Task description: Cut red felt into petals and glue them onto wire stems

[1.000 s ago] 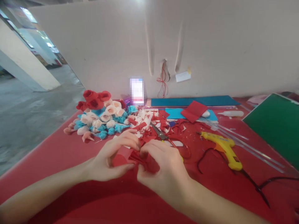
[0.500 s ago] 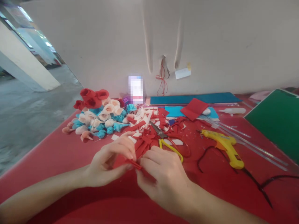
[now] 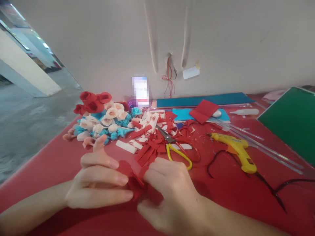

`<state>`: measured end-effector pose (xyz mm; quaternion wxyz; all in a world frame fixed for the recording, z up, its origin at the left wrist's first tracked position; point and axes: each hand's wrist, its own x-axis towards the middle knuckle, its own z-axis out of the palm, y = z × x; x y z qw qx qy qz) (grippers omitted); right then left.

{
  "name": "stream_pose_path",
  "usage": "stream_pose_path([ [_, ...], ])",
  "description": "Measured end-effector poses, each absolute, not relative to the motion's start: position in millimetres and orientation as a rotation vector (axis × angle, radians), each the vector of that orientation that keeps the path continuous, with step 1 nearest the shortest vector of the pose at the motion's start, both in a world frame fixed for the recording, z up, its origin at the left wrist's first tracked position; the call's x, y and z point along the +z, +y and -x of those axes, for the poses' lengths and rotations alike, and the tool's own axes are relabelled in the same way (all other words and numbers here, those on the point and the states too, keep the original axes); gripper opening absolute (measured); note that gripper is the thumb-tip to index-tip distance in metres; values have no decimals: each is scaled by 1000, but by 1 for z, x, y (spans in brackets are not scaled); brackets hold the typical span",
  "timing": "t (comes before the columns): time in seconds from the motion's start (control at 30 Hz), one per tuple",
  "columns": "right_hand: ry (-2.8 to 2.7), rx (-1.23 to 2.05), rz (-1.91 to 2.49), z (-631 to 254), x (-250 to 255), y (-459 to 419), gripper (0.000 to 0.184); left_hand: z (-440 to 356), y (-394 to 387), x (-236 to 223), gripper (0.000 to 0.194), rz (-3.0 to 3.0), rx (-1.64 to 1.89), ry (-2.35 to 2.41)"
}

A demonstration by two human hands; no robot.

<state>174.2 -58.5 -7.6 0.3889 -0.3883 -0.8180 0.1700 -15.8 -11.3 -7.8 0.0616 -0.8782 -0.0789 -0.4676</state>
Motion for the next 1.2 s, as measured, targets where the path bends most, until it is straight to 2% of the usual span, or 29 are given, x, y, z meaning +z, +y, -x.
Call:
stream_pose_path([
  [0.23, -2074, 486, 1018, -174, -9, -62, 6, 14, -14, 1, 20, 2675, -1402, -241],
  [0.6, -1943, 596, 1021, -170, -5, -66, 15, 22, -13, 2, 18, 2765, -1243, -240],
  [1.2, -1962, 610, 1013, -170, -8, -64, 16, 25, -11, 7, 13, 2842, -1174, -219],
])
